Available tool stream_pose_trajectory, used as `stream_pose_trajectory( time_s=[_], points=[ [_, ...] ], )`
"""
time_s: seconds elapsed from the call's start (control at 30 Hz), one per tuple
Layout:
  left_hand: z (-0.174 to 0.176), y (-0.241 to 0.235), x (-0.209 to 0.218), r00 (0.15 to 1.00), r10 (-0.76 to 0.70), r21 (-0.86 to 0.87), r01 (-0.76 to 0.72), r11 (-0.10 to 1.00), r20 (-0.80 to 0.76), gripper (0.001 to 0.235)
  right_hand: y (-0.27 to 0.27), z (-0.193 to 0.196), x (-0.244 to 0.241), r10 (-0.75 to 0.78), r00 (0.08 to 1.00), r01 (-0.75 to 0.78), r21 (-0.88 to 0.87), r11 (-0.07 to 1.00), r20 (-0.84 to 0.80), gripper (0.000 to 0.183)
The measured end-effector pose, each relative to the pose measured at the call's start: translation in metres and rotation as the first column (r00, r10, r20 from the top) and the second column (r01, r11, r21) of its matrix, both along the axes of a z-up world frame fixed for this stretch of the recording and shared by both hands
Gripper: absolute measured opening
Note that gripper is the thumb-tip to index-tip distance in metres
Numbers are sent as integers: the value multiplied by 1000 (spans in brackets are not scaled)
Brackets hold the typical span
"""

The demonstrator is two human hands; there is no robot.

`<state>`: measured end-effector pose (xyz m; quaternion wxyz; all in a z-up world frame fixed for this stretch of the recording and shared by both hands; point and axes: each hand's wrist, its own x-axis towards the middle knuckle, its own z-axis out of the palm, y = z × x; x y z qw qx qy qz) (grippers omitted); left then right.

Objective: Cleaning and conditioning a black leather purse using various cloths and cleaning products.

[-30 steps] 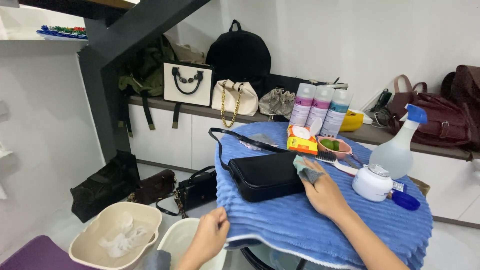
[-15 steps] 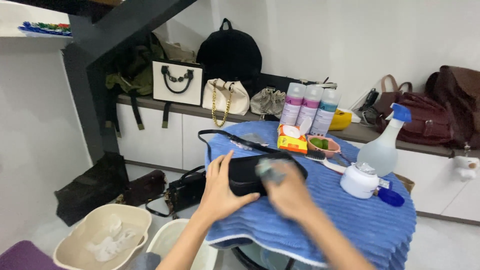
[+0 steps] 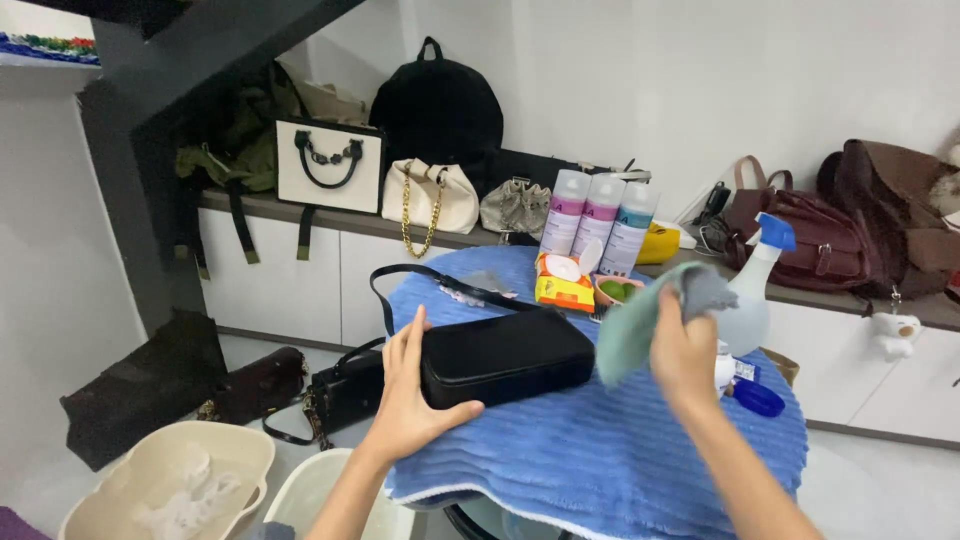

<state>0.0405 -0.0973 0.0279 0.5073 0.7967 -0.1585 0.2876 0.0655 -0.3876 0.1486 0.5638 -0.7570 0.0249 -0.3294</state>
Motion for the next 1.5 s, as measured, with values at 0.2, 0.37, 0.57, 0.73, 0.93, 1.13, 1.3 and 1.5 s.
stream_pose_trajectory(
  time_s=[0.2, 0.37, 0.57, 0.73, 0.93, 1.13, 1.3, 1.5],
  points=[
    [-1, 6, -3, 967, 220, 205, -191, 960, -126, 137, 24, -93, 79, 159, 953, -304, -818, 488, -259, 46],
    [-12, 5, 12, 970, 223, 160, -206, 965, -99, 141, 73, -43, -3, 216, 935, -355, -765, 537, -282, 31],
    [-35, 12, 31, 979, 182, 79, -175, 981, -89, 132, 146, -81, -22, 696, 717, -364, -831, 420, 38, 53],
    [-31, 21, 28, 986, 161, 90, -157, 984, -46, 141, 111, -84, -4, 833, 548, -782, -397, 480, -73, 21],
    [36, 32, -11, 909, 120, 252, -17, 968, -399, 123, -3, -5, 44, 312, 950, -313, 74, 947, 32, 42],
    [70, 24, -24, 830, 167, 360, 44, 932, -532, 137, 23, -9, 17, -141, 832, -66, -347, 936, -537, 106],
    [34, 28, -2, 888, 137, 195, -54, 979, -439, 135, 93, -70, -41, 666, 723, -403, -671, 622, 183, 21],
    [29, 24, -1, 972, 100, 140, -71, 988, -213, 130, 96, -62, -55, 796, 517, -804, 140, 577, -314, 58]
  ],
)
